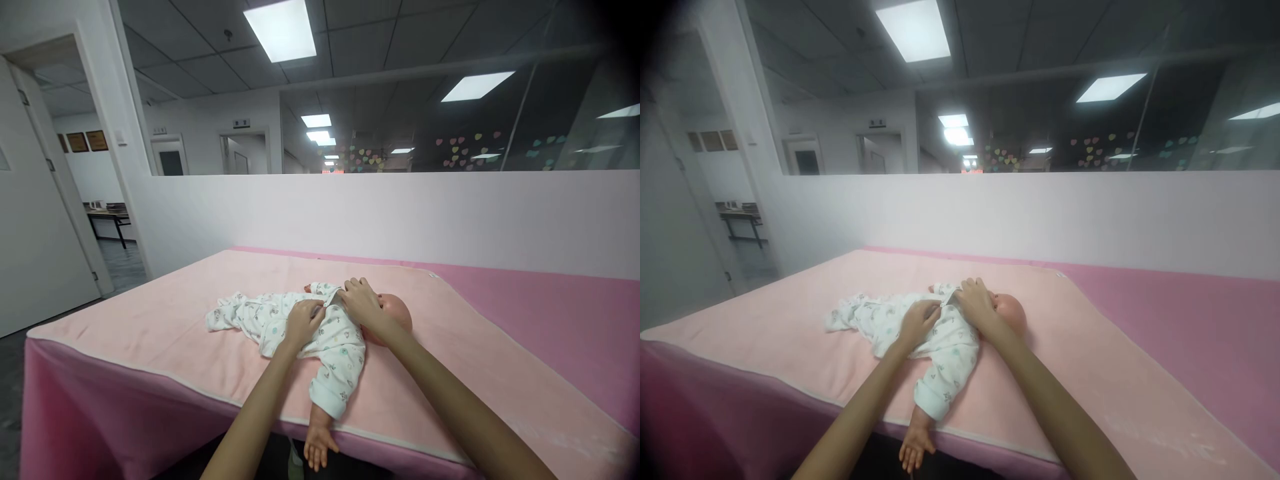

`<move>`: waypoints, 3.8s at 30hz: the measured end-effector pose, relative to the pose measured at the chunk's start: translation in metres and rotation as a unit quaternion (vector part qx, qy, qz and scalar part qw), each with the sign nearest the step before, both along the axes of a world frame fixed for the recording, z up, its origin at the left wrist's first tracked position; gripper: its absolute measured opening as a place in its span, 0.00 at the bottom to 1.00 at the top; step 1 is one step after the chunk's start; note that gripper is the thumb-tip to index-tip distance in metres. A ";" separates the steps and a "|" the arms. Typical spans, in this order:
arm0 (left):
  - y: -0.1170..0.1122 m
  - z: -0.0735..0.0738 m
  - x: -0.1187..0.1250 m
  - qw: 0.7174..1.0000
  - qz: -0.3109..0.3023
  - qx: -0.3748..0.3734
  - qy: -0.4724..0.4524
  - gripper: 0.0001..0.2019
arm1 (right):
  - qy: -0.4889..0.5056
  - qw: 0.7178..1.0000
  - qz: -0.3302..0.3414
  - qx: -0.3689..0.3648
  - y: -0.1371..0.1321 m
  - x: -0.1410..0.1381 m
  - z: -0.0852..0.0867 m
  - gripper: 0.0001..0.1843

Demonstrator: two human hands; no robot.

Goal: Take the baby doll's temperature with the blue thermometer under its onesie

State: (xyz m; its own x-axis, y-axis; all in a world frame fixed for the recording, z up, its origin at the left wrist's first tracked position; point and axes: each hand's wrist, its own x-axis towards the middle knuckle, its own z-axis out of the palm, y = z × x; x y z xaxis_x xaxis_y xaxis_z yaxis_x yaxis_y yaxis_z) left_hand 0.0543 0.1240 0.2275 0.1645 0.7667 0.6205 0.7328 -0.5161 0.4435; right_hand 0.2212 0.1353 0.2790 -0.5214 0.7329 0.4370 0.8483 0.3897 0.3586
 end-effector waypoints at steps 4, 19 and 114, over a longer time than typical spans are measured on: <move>0.004 -0.004 -0.001 1.000 0.007 0.007 -0.005 0.15 | -0.011 1.000 -0.012 0.006 0.014 -0.007 -0.003 0.10; -0.009 0.002 0.003 0.996 0.023 0.086 -0.022 0.14 | 0.577 0.814 0.031 0.054 -0.076 0.018 0.038 0.16; 0.030 0.056 0.019 0.868 -0.286 -0.383 -0.136 0.14 | 0.644 0.763 0.039 0.039 -0.025 -0.035 -0.065 0.13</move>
State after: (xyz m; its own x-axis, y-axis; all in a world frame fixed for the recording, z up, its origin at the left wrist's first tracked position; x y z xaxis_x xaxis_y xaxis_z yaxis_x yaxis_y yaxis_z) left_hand 0.0736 0.1543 0.2831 0.5811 0.8129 0.0394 0.2688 -0.2374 0.9335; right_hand 0.1864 0.1102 0.2139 0.3365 0.6671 0.6646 0.4932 0.4764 -0.7279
